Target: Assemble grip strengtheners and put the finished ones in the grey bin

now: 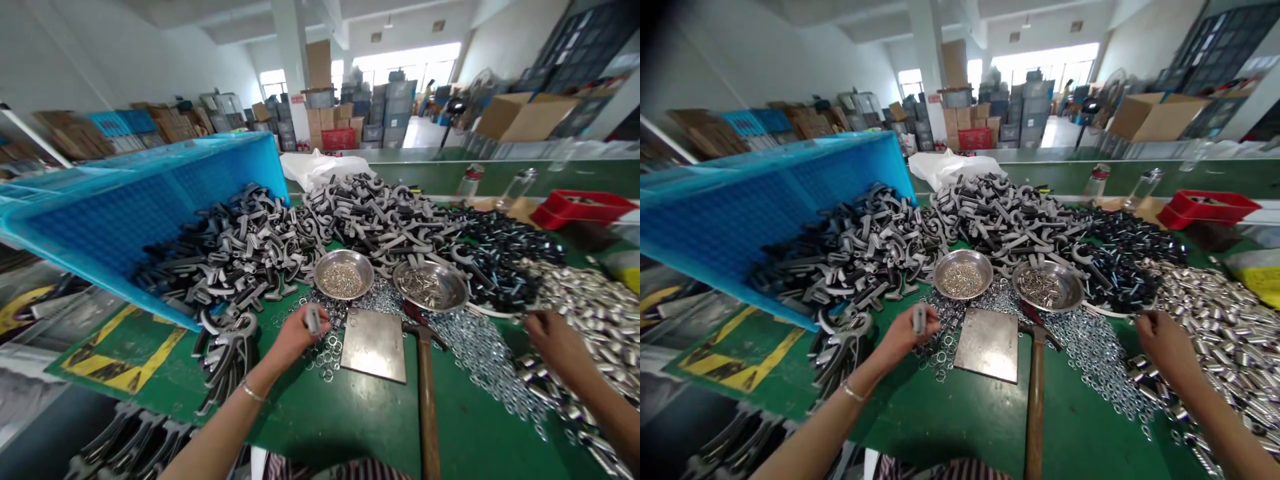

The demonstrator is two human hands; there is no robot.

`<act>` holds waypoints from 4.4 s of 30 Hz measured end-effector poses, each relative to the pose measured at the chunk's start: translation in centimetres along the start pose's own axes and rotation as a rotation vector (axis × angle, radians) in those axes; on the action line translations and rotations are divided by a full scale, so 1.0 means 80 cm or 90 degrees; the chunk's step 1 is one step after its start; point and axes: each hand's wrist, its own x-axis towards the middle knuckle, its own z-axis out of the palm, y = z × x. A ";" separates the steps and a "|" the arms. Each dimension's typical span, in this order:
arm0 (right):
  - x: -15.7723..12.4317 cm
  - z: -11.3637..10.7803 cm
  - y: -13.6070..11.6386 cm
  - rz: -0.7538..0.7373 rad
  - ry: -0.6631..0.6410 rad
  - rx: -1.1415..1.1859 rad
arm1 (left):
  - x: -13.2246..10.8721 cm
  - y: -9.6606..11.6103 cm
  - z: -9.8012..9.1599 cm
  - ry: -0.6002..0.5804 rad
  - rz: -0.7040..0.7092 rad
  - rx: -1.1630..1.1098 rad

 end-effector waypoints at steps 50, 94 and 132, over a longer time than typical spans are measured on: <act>-0.279 0.194 -0.247 -0.304 -0.390 0.379 | 0.138 -0.005 0.180 -0.249 0.232 0.738; -0.189 0.128 -0.245 0.222 -0.663 0.908 | -0.051 -0.005 0.114 -0.118 -0.183 -0.226; -0.199 0.171 -0.342 -0.375 -0.485 0.394 | -0.137 -0.004 0.047 -0.069 -0.285 -0.587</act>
